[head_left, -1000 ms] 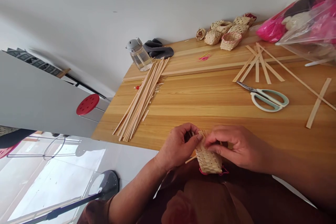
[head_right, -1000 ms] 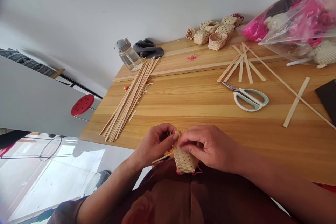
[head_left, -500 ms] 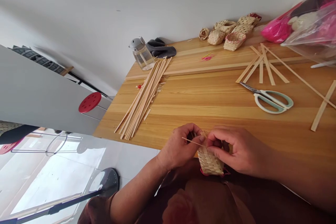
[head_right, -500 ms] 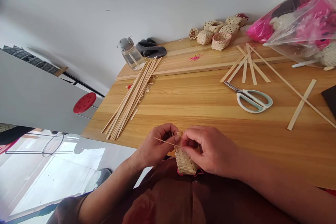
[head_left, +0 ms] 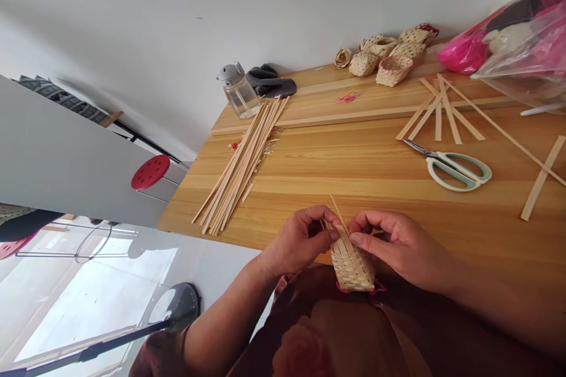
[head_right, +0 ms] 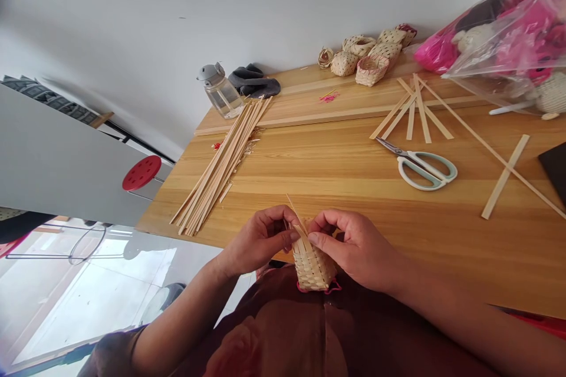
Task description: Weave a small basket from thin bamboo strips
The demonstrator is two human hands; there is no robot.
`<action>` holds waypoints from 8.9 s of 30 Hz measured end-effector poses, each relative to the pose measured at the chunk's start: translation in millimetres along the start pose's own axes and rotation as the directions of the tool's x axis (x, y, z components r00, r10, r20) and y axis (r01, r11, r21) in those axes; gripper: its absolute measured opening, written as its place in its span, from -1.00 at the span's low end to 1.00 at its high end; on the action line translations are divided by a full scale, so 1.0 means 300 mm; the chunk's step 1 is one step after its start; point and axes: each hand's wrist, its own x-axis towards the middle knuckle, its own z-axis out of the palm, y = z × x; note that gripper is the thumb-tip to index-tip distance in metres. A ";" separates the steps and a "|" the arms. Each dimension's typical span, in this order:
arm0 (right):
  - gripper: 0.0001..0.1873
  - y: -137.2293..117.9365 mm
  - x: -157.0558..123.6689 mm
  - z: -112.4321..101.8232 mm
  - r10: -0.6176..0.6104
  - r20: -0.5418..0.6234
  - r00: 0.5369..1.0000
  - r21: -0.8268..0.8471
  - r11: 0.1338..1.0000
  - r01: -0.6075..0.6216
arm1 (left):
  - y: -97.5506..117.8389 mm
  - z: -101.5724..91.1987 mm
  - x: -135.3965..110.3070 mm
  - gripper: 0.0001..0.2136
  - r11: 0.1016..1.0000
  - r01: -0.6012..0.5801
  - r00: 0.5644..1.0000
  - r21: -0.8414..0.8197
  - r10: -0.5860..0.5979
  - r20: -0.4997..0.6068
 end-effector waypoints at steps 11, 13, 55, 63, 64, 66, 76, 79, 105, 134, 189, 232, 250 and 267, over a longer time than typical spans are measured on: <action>-0.85 0.032 0.011 0.003 -0.123 -0.129 0.984 -0.111 0.988 0.109 | -0.010 0.010 0.004 -0.74 0.996 0.027 0.992 0.080 -0.017 -0.125; -0.85 0.028 0.010 -0.004 -0.132 -0.114 0.985 -0.098 0.988 0.122 | -0.010 0.010 0.004 -0.73 0.995 0.035 0.991 0.094 -0.023 -0.131; -0.87 -0.010 -0.042 0.022 -0.476 -0.023 0.879 -0.566 0.731 0.382 | -0.013 0.030 0.020 -0.71 0.985 0.054 0.986 0.166 -0.026 -0.166; -0.84 0.007 -0.022 -0.013 -0.471 0.045 0.881 -0.521 0.741 0.423 | -0.004 0.015 0.015 -0.68 0.996 0.048 0.991 -0.071 -0.056 -0.119; -0.83 0.011 -0.021 -0.019 -0.485 0.067 0.872 -0.530 0.723 0.443 | 0.000 0.014 0.016 -0.67 0.994 0.052 0.990 -0.093 -0.063 -0.125; -0.82 0.018 -0.022 -0.030 -0.512 0.110 0.852 -0.555 0.679 0.480 | 0.007 0.013 0.021 -0.67 0.990 0.083 0.984 -0.116 -0.100 -0.147; -0.83 0.022 -0.025 -0.044 -0.503 0.098 0.859 -0.655 0.617 0.436 | -0.021 0.037 0.043 -0.70 0.971 0.118 0.949 -0.209 -0.172 -0.264; -0.79 0.017 -0.021 -0.043 -0.529 0.141 0.837 -0.627 0.607 0.489 | -0.026 0.047 0.037 -0.65 0.968 0.098 0.946 -0.230 -0.162 -0.281; -0.78 -0.030 0.010 -0.028 -0.207 -0.072 0.976 -0.505 0.851 0.144 | -0.021 0.013 0.030 -0.62 0.952 0.072 0.987 -0.299 -0.112 -0.117; -0.71 -0.017 0.017 -0.024 -0.004 -0.087 0.996 -0.350 0.936 -0.027 | -0.030 0.020 0.038 -0.50 0.942 0.075 0.987 -0.328 -0.117 -0.110; -0.33 0.073 -0.092 0.018 -0.106 -0.098 0.990 -0.265 0.961 0.077 | -0.096 0.032 -0.093 -0.78 0.996 0.047 0.976 -0.078 -0.062 -0.211; -0.48 0.090 -0.100 -0.074 -0.481 0.121 0.868 -0.609 0.655 0.447 | 0.012 0.055 0.029 -0.84 0.909 -0.028 0.930 0.416 0.177 -0.323; -0.68 0.086 -0.070 -0.047 -0.643 0.207 0.737 -0.806 0.315 0.502 | 0.042 0.038 0.039 -0.87 0.774 0.087 0.957 0.628 0.111 -0.269; -0.74 0.082 -0.058 -0.042 -0.660 0.132 0.739 -0.733 0.437 0.521 | 0.028 0.047 0.038 -0.84 0.819 -0.161 0.902 0.551 0.348 -0.254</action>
